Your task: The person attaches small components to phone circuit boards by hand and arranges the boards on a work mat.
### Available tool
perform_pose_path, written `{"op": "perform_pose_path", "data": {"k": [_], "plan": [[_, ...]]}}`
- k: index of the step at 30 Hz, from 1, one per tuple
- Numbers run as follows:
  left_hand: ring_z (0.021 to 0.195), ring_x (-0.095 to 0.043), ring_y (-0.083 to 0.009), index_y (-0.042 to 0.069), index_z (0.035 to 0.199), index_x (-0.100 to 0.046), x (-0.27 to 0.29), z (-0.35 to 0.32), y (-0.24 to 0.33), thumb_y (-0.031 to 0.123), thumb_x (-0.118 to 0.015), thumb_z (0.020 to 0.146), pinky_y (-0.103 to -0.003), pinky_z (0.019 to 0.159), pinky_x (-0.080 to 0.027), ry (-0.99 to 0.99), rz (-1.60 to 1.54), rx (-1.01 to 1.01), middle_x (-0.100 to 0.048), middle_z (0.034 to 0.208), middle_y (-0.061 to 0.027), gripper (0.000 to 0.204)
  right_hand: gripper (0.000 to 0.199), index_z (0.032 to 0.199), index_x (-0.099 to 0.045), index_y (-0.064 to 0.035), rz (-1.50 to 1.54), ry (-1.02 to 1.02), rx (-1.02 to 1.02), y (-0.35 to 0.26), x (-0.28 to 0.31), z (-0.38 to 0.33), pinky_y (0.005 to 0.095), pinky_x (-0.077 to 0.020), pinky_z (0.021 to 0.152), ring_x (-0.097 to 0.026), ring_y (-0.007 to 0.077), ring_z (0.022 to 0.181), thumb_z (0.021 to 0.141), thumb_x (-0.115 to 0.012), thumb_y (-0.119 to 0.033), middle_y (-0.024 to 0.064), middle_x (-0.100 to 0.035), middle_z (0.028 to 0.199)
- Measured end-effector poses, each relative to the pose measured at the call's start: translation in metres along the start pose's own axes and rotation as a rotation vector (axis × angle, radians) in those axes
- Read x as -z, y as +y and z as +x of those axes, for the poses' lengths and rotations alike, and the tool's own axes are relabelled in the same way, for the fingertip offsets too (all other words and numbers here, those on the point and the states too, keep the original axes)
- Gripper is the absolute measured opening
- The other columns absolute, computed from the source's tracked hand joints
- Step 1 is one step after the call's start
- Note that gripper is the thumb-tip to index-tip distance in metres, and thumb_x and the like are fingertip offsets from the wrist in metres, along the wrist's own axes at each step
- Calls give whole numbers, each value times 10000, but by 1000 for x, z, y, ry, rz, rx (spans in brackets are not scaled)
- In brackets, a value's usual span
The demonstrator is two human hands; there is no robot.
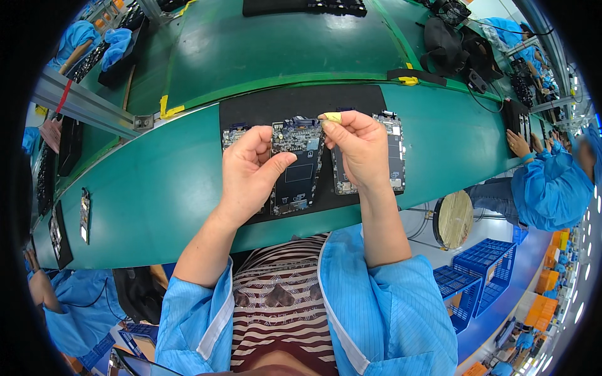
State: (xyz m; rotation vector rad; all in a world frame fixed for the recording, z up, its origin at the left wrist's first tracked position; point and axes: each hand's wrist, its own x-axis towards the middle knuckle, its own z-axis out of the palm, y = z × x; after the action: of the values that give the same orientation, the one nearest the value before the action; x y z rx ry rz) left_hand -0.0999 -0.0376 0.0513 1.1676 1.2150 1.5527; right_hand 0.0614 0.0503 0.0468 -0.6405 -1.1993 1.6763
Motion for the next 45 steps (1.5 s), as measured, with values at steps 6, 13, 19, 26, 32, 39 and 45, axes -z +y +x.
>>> {"op": "perform_pose_path", "data": {"k": [6, 13, 19, 26, 32, 39, 45], "plan": [[715, -567, -38, -15, 918, -543, 3, 6, -3, -77, -628, 772, -192, 617, -466, -8, -170, 117, -629, 796, -34, 180, 190, 1004, -636, 40, -24, 13, -86, -8, -2, -3, 192, -450, 618, -552, 82, 666, 858, -604, -77, 46, -626, 776], [749, -585, -49, -18, 922, -543, 2, 7, -1, -86, -616, 779, -191, 642, -477, -14, -241, 150, -641, 839, -47, 174, 195, 1007, -637, 32, -22, 32, -101, -11, -5, -3, 187, -440, 614, -544, 73, 666, 868, -596, -98, 37, -622, 783], [733, -577, -44, -25, 905, -540, -1, 4, -2, -76, -632, 770, -187, 619, -471, -27, -133, 111, -630, 811, -35, 172, 124, 932, -638, 23, -78, 50, -38, -6, -4, -2, 180, -441, 611, -548, 54, 659, 839, -622, -57, 31, -632, 781], [725, -575, -50, -24, 918, -539, -3, 6, -14, -62, -640, 768, -195, 614, -467, -28, -117, 158, -628, 810, -41, 185, 116, 934, -638, 16, -186, 47, -23, 11, 3, 2, 180, -446, 603, -557, 46, 654, 853, -610, -63, 24, -635, 768], [792, -584, -78, -38, 1039, -503, 3, 16, -34, -45, -562, 826, -202, 683, -464, -4, -167, 323, -635, 879, -71, 221, 422, 1277, -419, 31, -489, 149, 76, 20, 6, -4, 241, -476, 731, -597, 156, 931, 918, -535, -157, 136, -599, 1109], [1065, -529, -185, -66, 1279, -391, -9, 13, -41, -12, -542, 834, -268, 853, -438, 25, 128, 235, -493, 1228, -205, 473, 499, 1354, -311, 5, -490, 83, 84, 19, 1, -16, 285, -424, 904, -532, 182, 1071, 923, -516, -140, 180, -502, 1245], [1192, -370, -410, -71, 1301, -341, 1, -13, 5, 113, -676, 757, -449, 976, -345, -130, 1068, -242, -364, 1266, -313, 665, 488, 1347, -329, 6, -499, 53, 95, 15, -2, -25, 277, -434, 883, -525, 166, 1053, 909, -519, -97, 166, -511, 1230]]}}
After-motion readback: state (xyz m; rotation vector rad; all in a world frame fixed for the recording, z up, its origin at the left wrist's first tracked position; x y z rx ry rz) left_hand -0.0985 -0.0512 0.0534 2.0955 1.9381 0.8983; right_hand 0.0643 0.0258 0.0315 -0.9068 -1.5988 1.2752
